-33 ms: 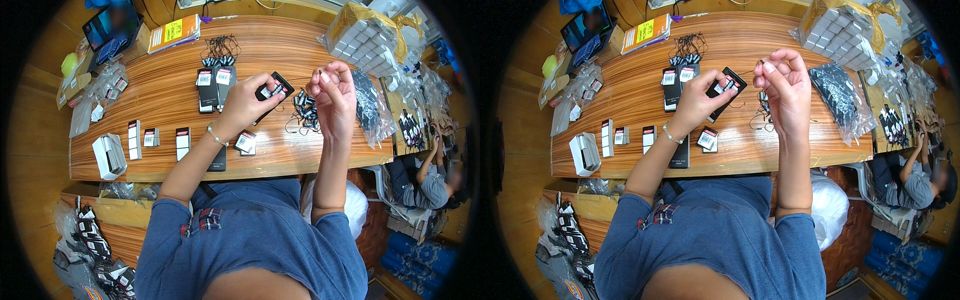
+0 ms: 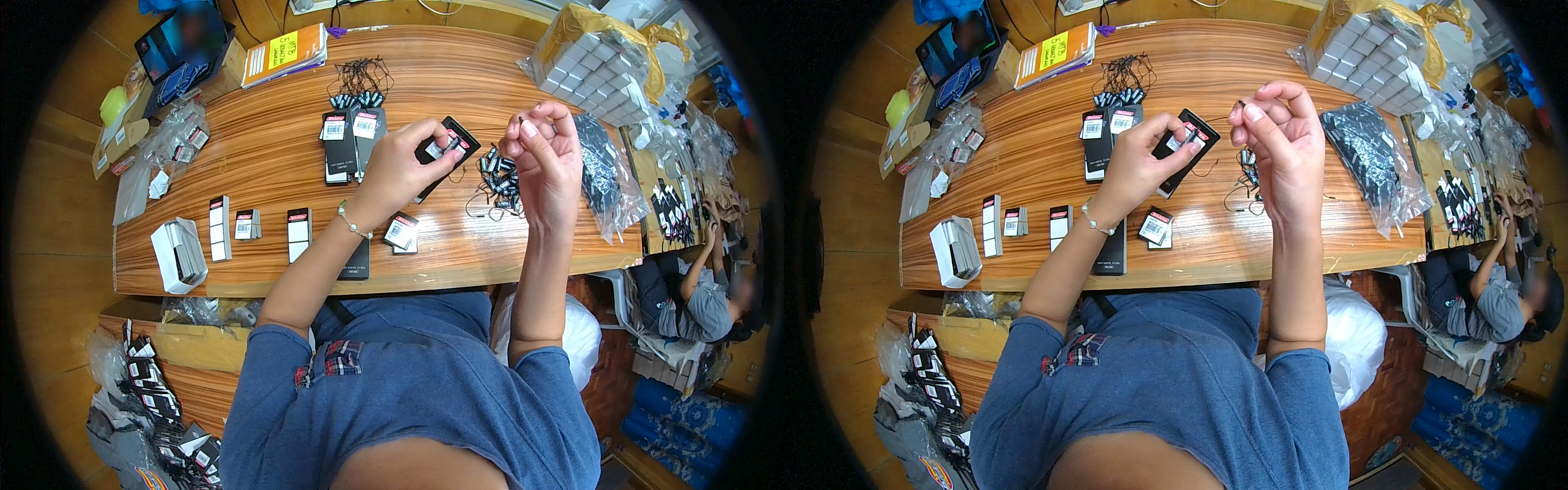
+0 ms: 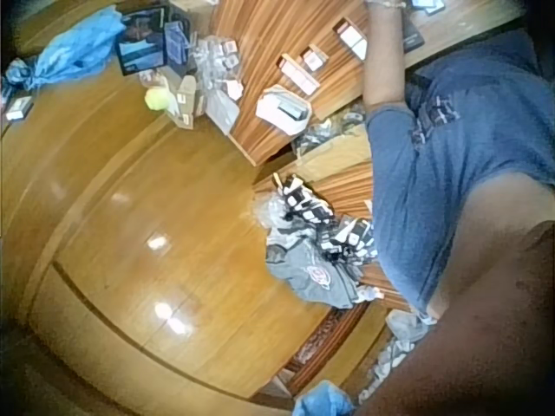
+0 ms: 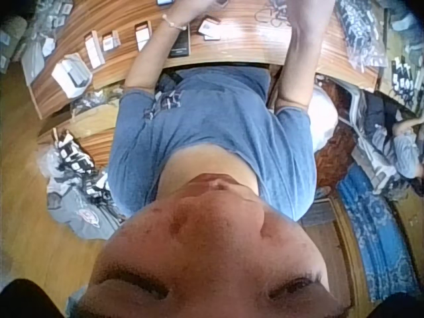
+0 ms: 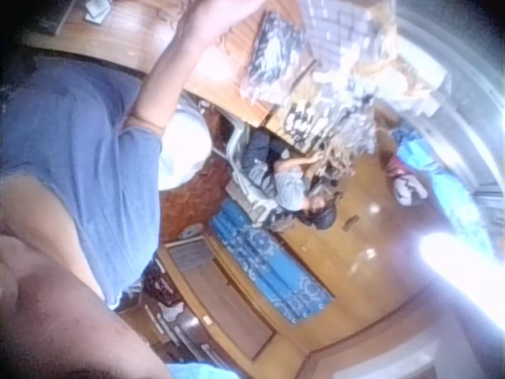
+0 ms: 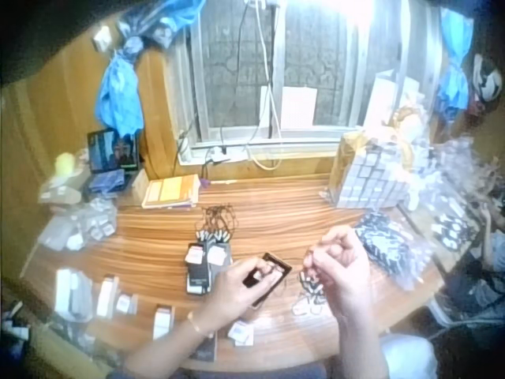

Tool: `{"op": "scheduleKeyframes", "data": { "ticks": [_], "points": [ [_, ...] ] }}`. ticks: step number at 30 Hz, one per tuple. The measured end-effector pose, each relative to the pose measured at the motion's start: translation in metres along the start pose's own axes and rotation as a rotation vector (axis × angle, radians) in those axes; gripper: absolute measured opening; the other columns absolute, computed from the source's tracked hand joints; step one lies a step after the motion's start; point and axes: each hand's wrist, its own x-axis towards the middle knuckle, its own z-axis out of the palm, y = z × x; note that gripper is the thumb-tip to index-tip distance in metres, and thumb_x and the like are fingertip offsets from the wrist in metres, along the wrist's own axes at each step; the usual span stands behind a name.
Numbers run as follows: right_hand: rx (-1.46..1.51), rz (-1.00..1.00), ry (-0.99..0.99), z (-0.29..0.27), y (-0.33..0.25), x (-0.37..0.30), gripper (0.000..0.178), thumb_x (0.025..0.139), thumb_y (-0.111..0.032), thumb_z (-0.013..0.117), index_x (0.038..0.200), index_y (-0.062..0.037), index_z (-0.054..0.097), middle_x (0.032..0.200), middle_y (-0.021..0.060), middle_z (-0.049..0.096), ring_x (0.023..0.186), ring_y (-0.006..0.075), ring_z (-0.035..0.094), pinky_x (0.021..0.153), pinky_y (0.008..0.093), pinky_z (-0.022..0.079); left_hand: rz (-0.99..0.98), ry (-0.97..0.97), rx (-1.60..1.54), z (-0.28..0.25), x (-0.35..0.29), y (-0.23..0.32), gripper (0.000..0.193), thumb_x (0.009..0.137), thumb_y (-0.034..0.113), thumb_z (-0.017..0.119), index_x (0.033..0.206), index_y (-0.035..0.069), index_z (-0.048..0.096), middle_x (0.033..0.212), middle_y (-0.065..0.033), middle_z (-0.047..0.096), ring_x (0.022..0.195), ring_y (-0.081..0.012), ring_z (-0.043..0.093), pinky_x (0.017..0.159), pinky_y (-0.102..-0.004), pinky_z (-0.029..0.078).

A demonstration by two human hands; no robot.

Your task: The person sits at a wooden table and assembles small electronic components by attaching black wires to rectangular tags. They handle the items by hand, picking up tags and wires, connecting them, and stacking the finished products into neat piles on the table.

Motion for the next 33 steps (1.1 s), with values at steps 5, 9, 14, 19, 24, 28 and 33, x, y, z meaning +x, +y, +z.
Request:
{"op": "scheduleKeyframes", "data": {
  "ticks": [5,9,14,19,24,28,33],
  "points": [
    [-0.441,-0.049,0.003,0.003,0.007,-0.003,0.014,0.081,0.0,0.056,0.093,-0.0018,0.05,0.077,0.0039,0.058,0.074,0.0105,0.058,0.063,0.0203,0.042,0.32,0.241,0.151,-0.007,0.005,-0.003,0.013,0.072,0.013,0.069,0.079,0.005,0.06,0.076,-0.0036,0.056,0.078,-0.0175,0.052,0.07,-0.0282,0.04],
    [-0.71,-0.007,-0.056,-0.002,0.017,-0.003,0.013,0.077,-0.002,0.059,0.088,-0.0023,0.051,0.071,-0.0001,0.058,0.069,0.0055,0.056,0.059,0.0188,0.035,0.266,0.13,0.148,-0.016,0.005,0.007,0.013,0.076,0.016,0.065,0.079,0.004,0.062,0.08,-0.0072,0.061,0.084,-0.0214,0.052,0.076,-0.0323,0.041],
    [-0.807,-0.011,-0.08,-0.002,0.019,-0.003,0.012,0.077,-0.003,0.059,0.087,-0.0035,0.052,0.069,-0.0012,0.059,0.067,0.0046,0.054,0.06,0.02,0.035,0.107,0.03,-0.038,-0.019,0.002,0.013,0.012,0.077,0.011,0.063,0.085,0.002,0.064,0.078,-0.0056,0.062,0.077,-0.0154,0.053,0.072,-0.0275,0.04],
    [-0.742,-0.001,-0.059,-0.001,0.019,-0.003,0.012,0.076,-0.003,0.059,0.086,-0.0035,0.052,0.069,-0.0011,0.058,0.067,0.0048,0.054,0.061,0.0197,0.035,0.116,0.025,-0.062,-0.021,0.004,0.01,0.012,0.077,0.01,0.063,0.085,0.002,0.066,0.078,-0.0061,0.062,0.076,-0.0151,0.053,0.07,-0.0269,0.04],
    [-0.761,0.002,-0.08,-0.002,0.021,-0.003,0.013,0.076,-0.001,0.059,0.087,-0.0027,0.052,0.07,-0.0004,0.057,0.067,0.0051,0.055,0.06,0.0201,0.037,0.104,0.003,-0.066,-0.02,0.005,0.012,0.014,0.078,0.015,0.063,0.082,0.002,0.066,0.077,-0.0086,0.063,0.078,-0.0194,0.055,0.072,-0.0298,0.042],
    [-0.702,0.03,-0.078,0.001,0.024,-0.004,0.014,0.076,0.002,0.058,0.087,-0.0014,0.051,0.071,0.0005,0.057,0.067,0.0059,0.055,0.06,0.0197,0.039,0.064,-0.01,-0.088,-0.019,0.005,0.011,0.014,0.077,0.015,0.063,0.082,0.002,0.067,0.076,-0.0088,0.063,0.077,-0.0193,0.055,0.071,-0.0299,0.043],
    [-0.562,0.139,-0.12,-0.003,0.028,-0.006,0.012,0.078,0.002,0.059,0.086,-0.0009,0.05,0.073,0.0028,0.058,0.068,0.008,0.057,0.062,0.0193,0.043,0.037,-0.061,-0.128,-0.019,0.003,0.007,0.013,0.079,0.012,0.063,0.085,0.001,0.067,0.073,-0.0052,0.062,0.072,-0.0107,0.052,0.068,-0.0243,0.04]
  ]
}}
